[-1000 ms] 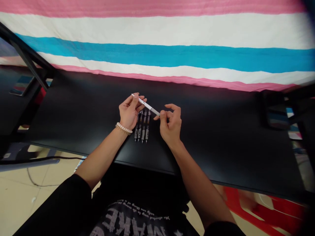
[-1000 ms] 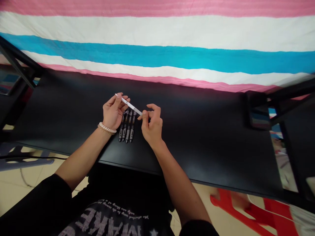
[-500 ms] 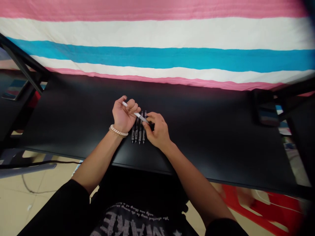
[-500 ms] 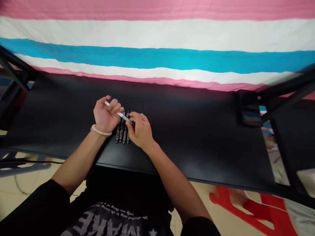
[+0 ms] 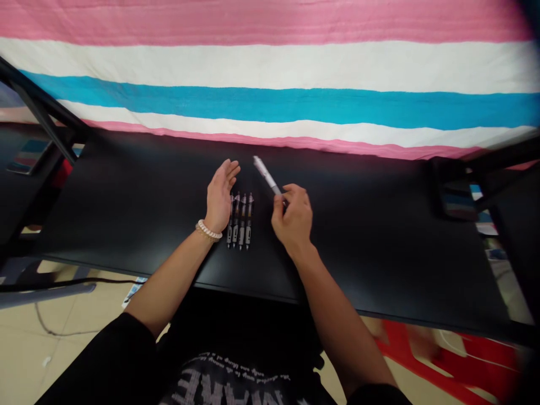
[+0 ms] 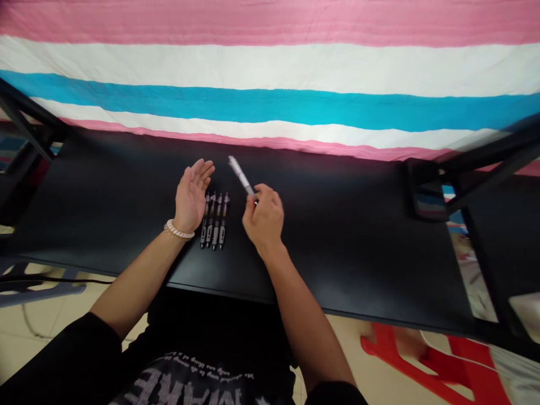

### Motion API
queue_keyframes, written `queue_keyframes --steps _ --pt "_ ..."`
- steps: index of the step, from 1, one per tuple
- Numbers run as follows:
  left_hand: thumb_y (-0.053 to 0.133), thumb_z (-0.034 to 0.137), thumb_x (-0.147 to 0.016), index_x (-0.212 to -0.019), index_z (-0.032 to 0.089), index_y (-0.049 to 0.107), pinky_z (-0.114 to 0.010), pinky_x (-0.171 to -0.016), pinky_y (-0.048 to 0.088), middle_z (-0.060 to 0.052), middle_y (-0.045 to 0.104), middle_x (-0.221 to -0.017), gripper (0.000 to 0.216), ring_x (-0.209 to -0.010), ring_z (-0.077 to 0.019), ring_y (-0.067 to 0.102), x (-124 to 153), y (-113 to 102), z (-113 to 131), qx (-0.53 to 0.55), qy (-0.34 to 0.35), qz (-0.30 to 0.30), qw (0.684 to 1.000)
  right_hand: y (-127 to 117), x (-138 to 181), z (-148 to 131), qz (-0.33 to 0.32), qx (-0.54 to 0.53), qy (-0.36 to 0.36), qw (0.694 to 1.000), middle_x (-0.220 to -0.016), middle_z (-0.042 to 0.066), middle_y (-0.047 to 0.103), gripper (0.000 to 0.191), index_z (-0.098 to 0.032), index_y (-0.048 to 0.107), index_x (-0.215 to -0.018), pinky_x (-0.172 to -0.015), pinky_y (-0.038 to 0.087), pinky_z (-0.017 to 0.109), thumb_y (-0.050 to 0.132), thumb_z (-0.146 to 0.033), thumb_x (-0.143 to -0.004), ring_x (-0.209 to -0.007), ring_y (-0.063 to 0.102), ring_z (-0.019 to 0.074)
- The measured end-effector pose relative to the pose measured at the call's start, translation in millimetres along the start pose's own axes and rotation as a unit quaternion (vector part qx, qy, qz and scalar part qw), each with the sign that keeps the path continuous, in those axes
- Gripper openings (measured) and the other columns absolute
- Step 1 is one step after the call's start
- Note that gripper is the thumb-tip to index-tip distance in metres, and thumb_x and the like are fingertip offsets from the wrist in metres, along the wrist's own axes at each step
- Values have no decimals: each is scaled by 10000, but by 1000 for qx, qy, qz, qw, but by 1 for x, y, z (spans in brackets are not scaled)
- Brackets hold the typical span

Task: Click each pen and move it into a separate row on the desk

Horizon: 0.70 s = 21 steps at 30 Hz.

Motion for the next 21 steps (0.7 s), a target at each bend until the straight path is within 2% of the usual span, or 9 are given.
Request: queue_keyframes --steps 3,6,10,12,13,15,17,18,21 --pt "640 341 -873 -967 230 708 -243 -817 458 -42 707 -1069 160 -984 -154 664 -5 -12 -4 -104 40 45 993 -16 -7 24 22 71 51 996 -785 74 614 156 -205 540 -1035 -872 463 506 496 -191 -886 -873 551 290" --pt "626 184 -834 -826 207 686 -226 -703 438 -14 670 -882 65 -768 -109 620 -8 -20 -5 -135 46 85 986 -29 -10 38 54 131 82 986 -856 109 609 176 -179 558 -1033 -898 436 559 540 -210 -860 -941 531 321" --pt "617 110 -798 -772 197 642 -233 -700 441 9 599 -779 95 -676 -94 550 -10 -22 -4 -122 48 112 985 -33 -11 30 60 133 55 988 -956 132 604 234 -166 590 -1057 -916 424 551 594 -290 -858 -977 530 319" --pt "623 103 -786 -767 193 623 -228 -695 440 14 585 -764 93 -666 -91 533 -10 -21 -4 -121 43 120 984 -25 -8 16 3 50 17 999 -862 68 599 215 -189 611 -1057 -840 465 450 588 -312 -883 -849 554 248" --pt "625 100 -781 -763 193 613 -222 -685 436 18 577 -752 95 -659 -89 524 -10 -21 -4 -122 40 123 984 -17 -6 7 -56 -11 -1 998 -791 28 588 197 -203 623 -1055 -773 474 384 578 -319 -902 -757 551 204" --pt "629 97 -772 -754 194 591 -213 -664 425 29 558 -725 105 -643 -84 507 -10 -21 -4 -120 36 128 984 1 4 -13 -218 -131 -47 966 -718 -16 596 159 -219 656 -1008 -655 452 290 573 -327 -927 -629 531 141" --pt "629 91 -767 -744 193 575 -213 -646 415 37 541 -703 118 -626 -82 495 -10 -22 -4 -113 30 130 985 11 15 -30 -318 -165 -98 929 -693 -24 607 136 -216 677 -890 -635 428 266 581 -304 -927 -611 531 120" --pt "626 86 -765 -738 192 569 -216 -638 410 38 535 -695 124 -617 -81 490 -11 -22 -4 -107 27 129 985 13 19 -36 -340 -157 -120 919 -677 -25 598 139 -212 676 -841 -645 422 266 590 -287 -920 -617 531 119" --pt "620 63 -759 -720 189 564 -224 -623 398 39 526 -682 143 -599 -78 478 -11 -23 -4 -89 22 124 988 13 23 -41 -351 -115 -149 917 -643 -31 546 104 -207 662 -808 -667 409 272 609 -241 -890 -637 522 127"
Point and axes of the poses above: each hand's wrist, its own x-axis away from the middle knuckle, its own y-axis out of the palm, z = x × y, the point moved 5 cm from there along -x, towards the middle knuckle
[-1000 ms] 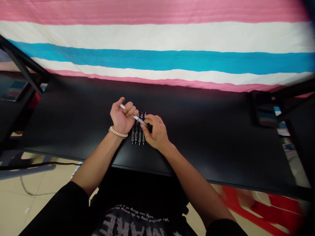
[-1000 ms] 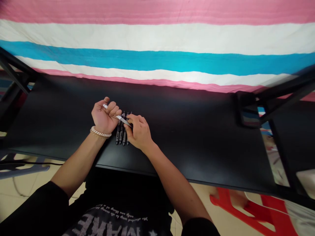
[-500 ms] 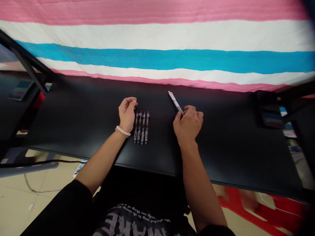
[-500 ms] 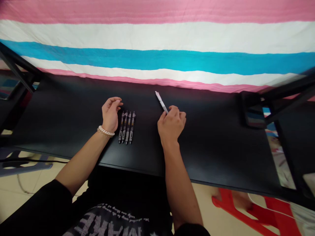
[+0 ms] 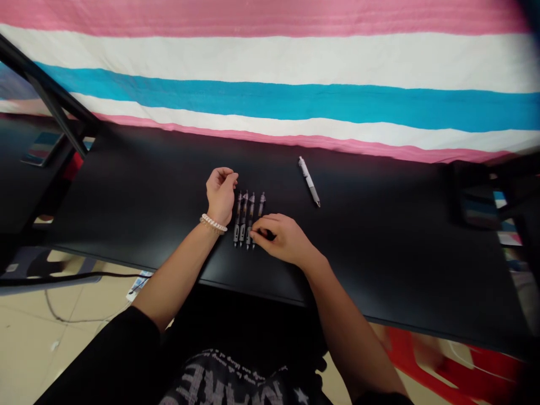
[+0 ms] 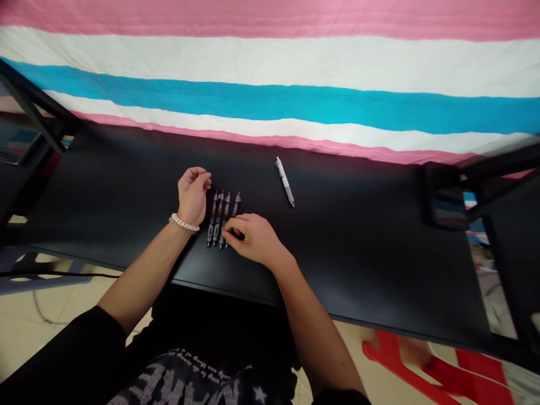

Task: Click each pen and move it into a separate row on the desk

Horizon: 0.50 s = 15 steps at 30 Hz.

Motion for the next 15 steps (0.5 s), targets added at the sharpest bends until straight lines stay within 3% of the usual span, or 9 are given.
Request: queue_keyframes --steps 4,9,12,15 --pt "629 53 -756 -707 191 570 -229 -614 387 41 519 -674 158 -593 -77 469 0 0 0 -11 1 -7 1000 -4 3 0 1 59 18 998 -690 -11 551 19 -208 634 -839 -647 393 273 615 -209 -843 -683 523 150" --pt "645 64 -765 -721 185 585 -231 -631 409 40 540 -682 142 -604 -79 499 1 1 0 -23 9 -20 1000 -10 4 11 65 151 53 985 -792 41 571 158 -197 663 -918 -641 424 297 528 -139 -859 -706 534 174" --pt "693 188 -813 -822 189 648 -227 -701 466 8 635 -777 46 -711 -94 600 3 4 2 -22 18 -37 999 -15 4 17 145 77 64 984 -883 57 594 201 -196 654 -1026 -657 489 309 487 -157 -919 -702 557 160" --pt "735 349 -826 -982 193 699 -252 -789 517 -50 721 -947 224 -863 -131 679 9 10 4 -7 6 -84 996 -15 5 21 192 -112 89 971 -874 26 592 143 -214 615 -1052 -607 540 284 515 -221 -949 -670 590 131"
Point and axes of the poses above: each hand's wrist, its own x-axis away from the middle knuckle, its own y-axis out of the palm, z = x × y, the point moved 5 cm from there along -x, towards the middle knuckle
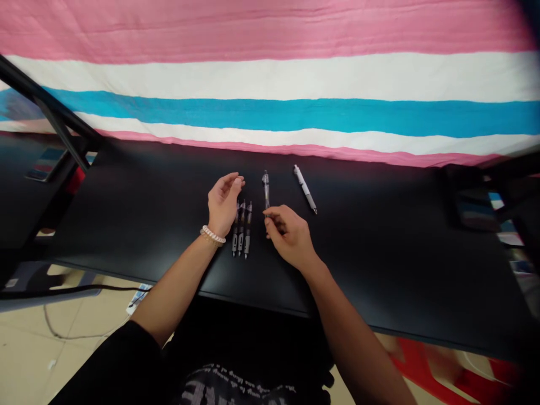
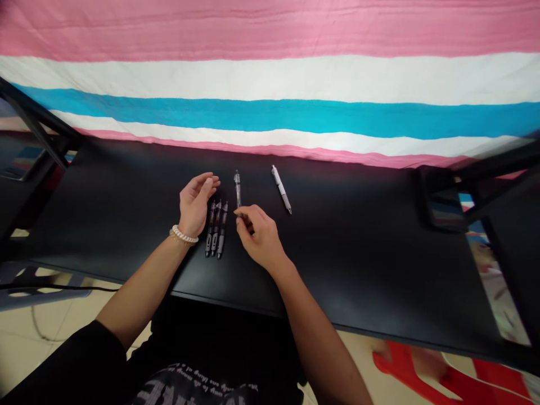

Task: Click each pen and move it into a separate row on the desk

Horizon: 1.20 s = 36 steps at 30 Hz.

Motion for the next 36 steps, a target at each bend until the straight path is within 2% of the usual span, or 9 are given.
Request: queue_keyframes --steps 3,6,11,15,20,26,28,32,36 --pt "743 444 -817 -1025 192 722 -255 -700 549 -62 733 -914 327 -764 -131 691 6 9 0 20 -42 -88 995 11 2 -1 -52 -158 56 985 -744 -31 561 114 -224 580 -1044 -516 537 247 548 -289 -955 -576 588 106" --pt "753 454 -808 -987 185 744 -236 -618 551 -49 720 -835 323 -660 -112 673 8 12 4 20 -51 -132 990 17 2 -3 -66 -213 76 972 -709 -48 550 136 -223 566 -1015 -456 489 213 590 -334 -940 -524 559 83" --pt "807 427 -757 -943 175 731 -230 -610 576 -53 733 -844 322 -725 -141 717 4 4 11 40 -21 -54 997 18 -2 6 -16 -277 134 951 -747 -21 662 317 -208 493 -1115 -402 485 214 596 -443 -928 -476 599 96" --pt "825 423 -736 -927 155 713 -270 -656 612 -80 758 -874 348 -776 -182 749 4 4 6 52 -31 -22 998 11 -1 13 64 -197 132 969 -705 -19 675 225 -193 573 -1038 -446 523 236 602 -385 -924 -493 629 111" --pt "844 403 -716 -888 136 718 -280 -678 624 -70 757 -819 342 -732 -174 750 5 3 5 80 0 20 997 0 3 9 184 -93 67 976 -947 24 740 262 -229 624 -1043 -794 628 353 741 -307 -822 -848 737 182" --pt "874 384 -670 -855 150 709 -300 -700 627 -60 761 -829 341 -766 -187 755 5 5 5 116 -23 20 993 -5 0 5 214 -106 34 970 -942 35 684 89 -226 630 -928 -815 615 364 672 -287 -879 -875 706 179" --pt "875 380 -669 -857 152 707 -308 -714 625 -61 761 -836 340 -782 -191 755 6 6 5 123 -25 19 992 -6 -1 3 222 -97 18 970 -1053 53 668 163 -231 622 -976 -868 601 372 709 -275 -845 -981 688 193" --pt "869 391 -677 -880 154 702 -323 -731 620 -58 759 -839 354 -780 -188 751 6 6 4 123 -26 26 992 -5 -2 6 212 -131 44 967 -909 18 671 140 -233 608 -1008 -773 610 337 663 -288 -891 -835 696 161" --pt "861 378 -695 -883 156 701 -315 -732 617 -56 757 -849 332 -792 -187 751 6 6 4 135 -23 23 990 -7 -2 5 217 -115 23 969 -1090 62 672 205 -226 622 -996 -845 599 359 728 -298 -836 -984 683 191"
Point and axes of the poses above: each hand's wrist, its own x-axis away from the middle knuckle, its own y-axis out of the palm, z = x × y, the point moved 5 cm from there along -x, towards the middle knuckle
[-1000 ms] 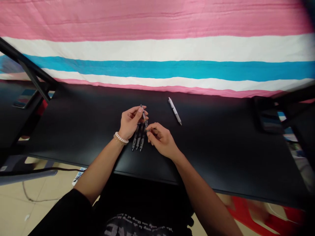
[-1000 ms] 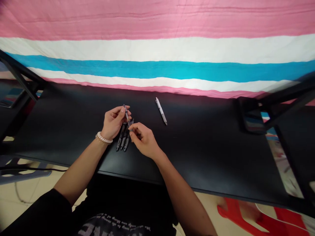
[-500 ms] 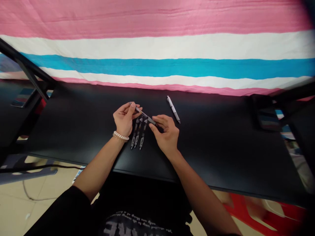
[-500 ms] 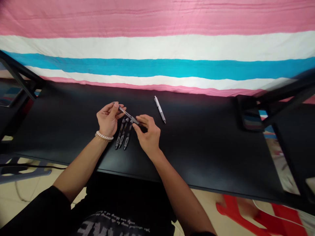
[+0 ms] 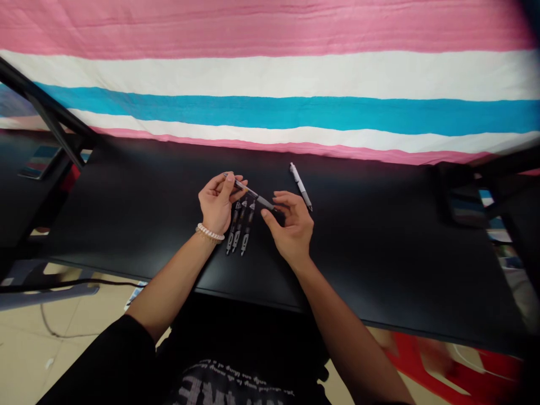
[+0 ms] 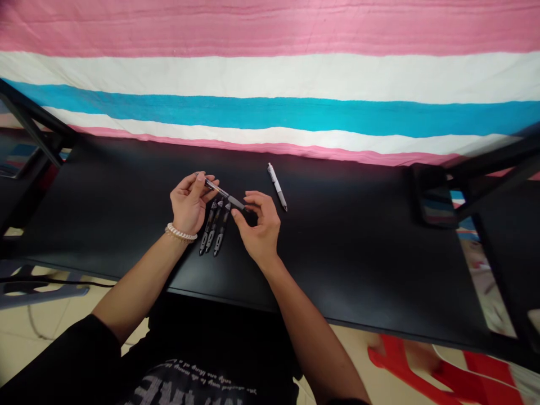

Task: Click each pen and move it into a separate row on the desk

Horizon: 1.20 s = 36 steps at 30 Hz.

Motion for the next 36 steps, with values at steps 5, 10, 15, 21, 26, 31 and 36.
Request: queue_keyframes --steps 5,10,15,21,26,31,36 --pt "854 352 -711 -883 160 703 -307 -734 611 -52 755 -855 299 -797 -182 749 -1 -1 0 14 -8 -6 1000 3 2 3 -20 2 39 999 -864 20 690 133 -223 633 -946 -708 615 321 640 -352 -914 -755 695 153" --pt "847 337 -722 -882 161 703 -306 -740 602 -53 754 -857 278 -802 -182 748 -1 -1 -1 18 -17 -2 1000 1 2 1 -5 -10 33 999 -894 12 709 194 -235 641 -1027 -720 620 315 698 -340 -875 -785 712 155" --pt "824 339 -753 -873 169 695 -309 -762 593 -51 753 -871 244 -821 -180 744 -6 -9 0 12 2 37 999 -6 2 -5 29 50 -11 998 -895 3 722 85 -235 691 -944 -777 615 327 711 -272 -870 -808 713 155" --pt "831 344 -746 -856 169 683 -288 -777 588 -46 750 -871 254 -825 -163 741 -5 -11 -3 16 -8 53 998 -7 2 -11 26 56 -38 997 -931 6 737 107 -237 697 -969 -812 623 330 716 -237 -864 -864 727 162" --pt "847 374 -722 -880 158 685 -308 -809 593 -56 751 -883 313 -832 -169 741 3 0 -12 12 -50 3 999 -6 6 -6 31 59 -28 997 -905 13 745 81 -225 653 -875 -835 618 362 705 -288 -872 -871 736 181" --pt "838 366 -733 -893 160 689 -321 -809 596 -59 752 -894 300 -839 -176 742 2 -1 -11 9 -43 -3 999 -2 5 -2 19 49 20 998 -913 22 723 232 -237 577 -1057 -707 611 314 674 -367 -891 -812 720 169" --pt "823 375 -751 -897 165 678 -329 -826 587 -60 751 -899 293 -849 -174 741 1 -3 -9 -5 -37 8 999 -3 2 -5 12 85 -15 996 -872 -3 684 276 -256 529 -1125 -740 577 340 668 -303 -891 -765 680 161"
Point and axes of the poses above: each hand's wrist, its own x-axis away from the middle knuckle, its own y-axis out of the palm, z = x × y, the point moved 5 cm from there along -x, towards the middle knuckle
